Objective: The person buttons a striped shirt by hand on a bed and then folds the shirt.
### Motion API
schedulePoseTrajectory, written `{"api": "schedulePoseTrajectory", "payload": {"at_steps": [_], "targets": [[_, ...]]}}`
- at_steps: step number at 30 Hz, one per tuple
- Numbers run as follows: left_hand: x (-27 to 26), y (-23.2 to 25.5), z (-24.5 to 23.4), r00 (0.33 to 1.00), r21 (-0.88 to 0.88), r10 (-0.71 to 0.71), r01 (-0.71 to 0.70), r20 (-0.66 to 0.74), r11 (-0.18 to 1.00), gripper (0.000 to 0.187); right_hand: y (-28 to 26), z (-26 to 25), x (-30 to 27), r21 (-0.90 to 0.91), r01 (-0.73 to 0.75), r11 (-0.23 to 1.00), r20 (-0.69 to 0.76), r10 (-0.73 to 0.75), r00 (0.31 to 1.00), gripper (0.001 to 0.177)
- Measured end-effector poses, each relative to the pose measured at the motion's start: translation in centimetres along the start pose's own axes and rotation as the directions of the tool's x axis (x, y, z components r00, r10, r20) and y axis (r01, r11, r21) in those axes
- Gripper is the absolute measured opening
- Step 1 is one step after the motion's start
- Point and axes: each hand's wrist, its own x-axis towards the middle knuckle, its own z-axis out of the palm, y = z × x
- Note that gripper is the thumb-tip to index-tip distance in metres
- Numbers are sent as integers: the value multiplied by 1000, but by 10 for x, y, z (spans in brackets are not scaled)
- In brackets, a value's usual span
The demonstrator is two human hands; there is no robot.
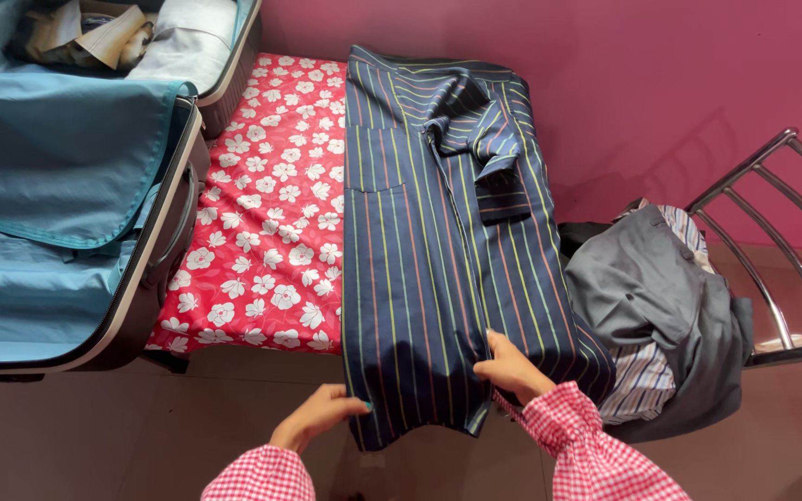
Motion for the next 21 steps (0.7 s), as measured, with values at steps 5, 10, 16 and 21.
{"api": "schedulePoseTrajectory", "payload": {"at_steps": [5, 10, 16, 21], "targets": [[-19, -9, -1, 999, 306, 20, -5, -46, 952, 30, -6, -15, -34, -356, -49, 933, 89, 86, 992, 48], [-77, 72, -22, 999, 493, -32, 36, -16, 869, 25, -63, -18, -81, -874, -144, 464, -138, 47, 989, 29], [-77, 171, 0, 810, 109, 519, -510, -274, 853, 26, -164, 2, -90, -677, -60, 733, -221, -125, 967, 24], [-22, 199, 14, 393, 745, 847, -426, -358, 513, 48, -170, 39, -30, -564, 525, 637, -66, -669, 740, 31]]}}
